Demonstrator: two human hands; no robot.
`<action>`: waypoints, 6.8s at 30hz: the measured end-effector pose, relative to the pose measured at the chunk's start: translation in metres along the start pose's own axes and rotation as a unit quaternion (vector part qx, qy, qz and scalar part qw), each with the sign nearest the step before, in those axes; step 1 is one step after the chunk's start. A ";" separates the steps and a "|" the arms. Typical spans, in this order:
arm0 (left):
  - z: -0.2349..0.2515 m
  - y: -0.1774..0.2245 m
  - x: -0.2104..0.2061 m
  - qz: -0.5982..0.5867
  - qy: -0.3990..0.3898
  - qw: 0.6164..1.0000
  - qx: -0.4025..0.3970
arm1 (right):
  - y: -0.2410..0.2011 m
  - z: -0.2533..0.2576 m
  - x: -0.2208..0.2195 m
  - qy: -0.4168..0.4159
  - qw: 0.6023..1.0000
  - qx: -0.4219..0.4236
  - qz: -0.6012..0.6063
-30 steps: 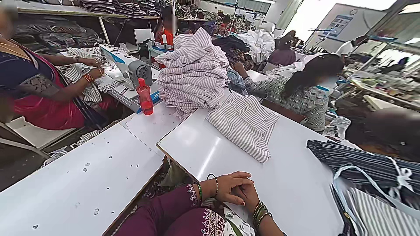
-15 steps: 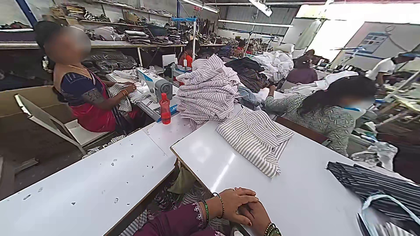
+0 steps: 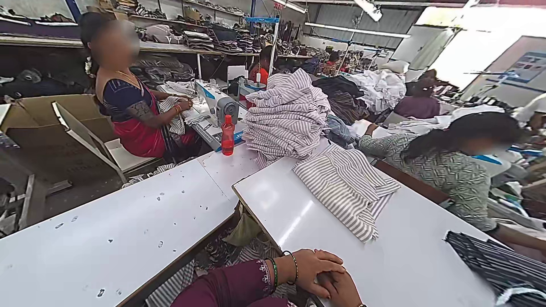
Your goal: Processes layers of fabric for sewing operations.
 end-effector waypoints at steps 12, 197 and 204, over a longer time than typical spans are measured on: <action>0.000 0.000 0.001 -0.022 -0.014 1.000 -0.009 | -0.002 -0.001 0.002 0.023 1.000 0.008 -0.006; 0.014 -0.025 0.020 -0.158 -0.021 0.986 0.046 | 0.014 -0.025 0.008 0.097 0.992 0.048 0.065; 0.009 -0.031 0.006 -0.087 0.002 0.988 0.126 | 0.023 -0.140 0.109 0.192 0.978 -0.044 0.063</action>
Point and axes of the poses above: each hand's wrist, its own z-axis towards the middle knuckle, its own x-axis out of the back of the hand, y = z × x, the point moved 8 cm from there along z, towards the middle knuckle, and after that the axes turned 5 degrees about z, right-handed, at the moved point
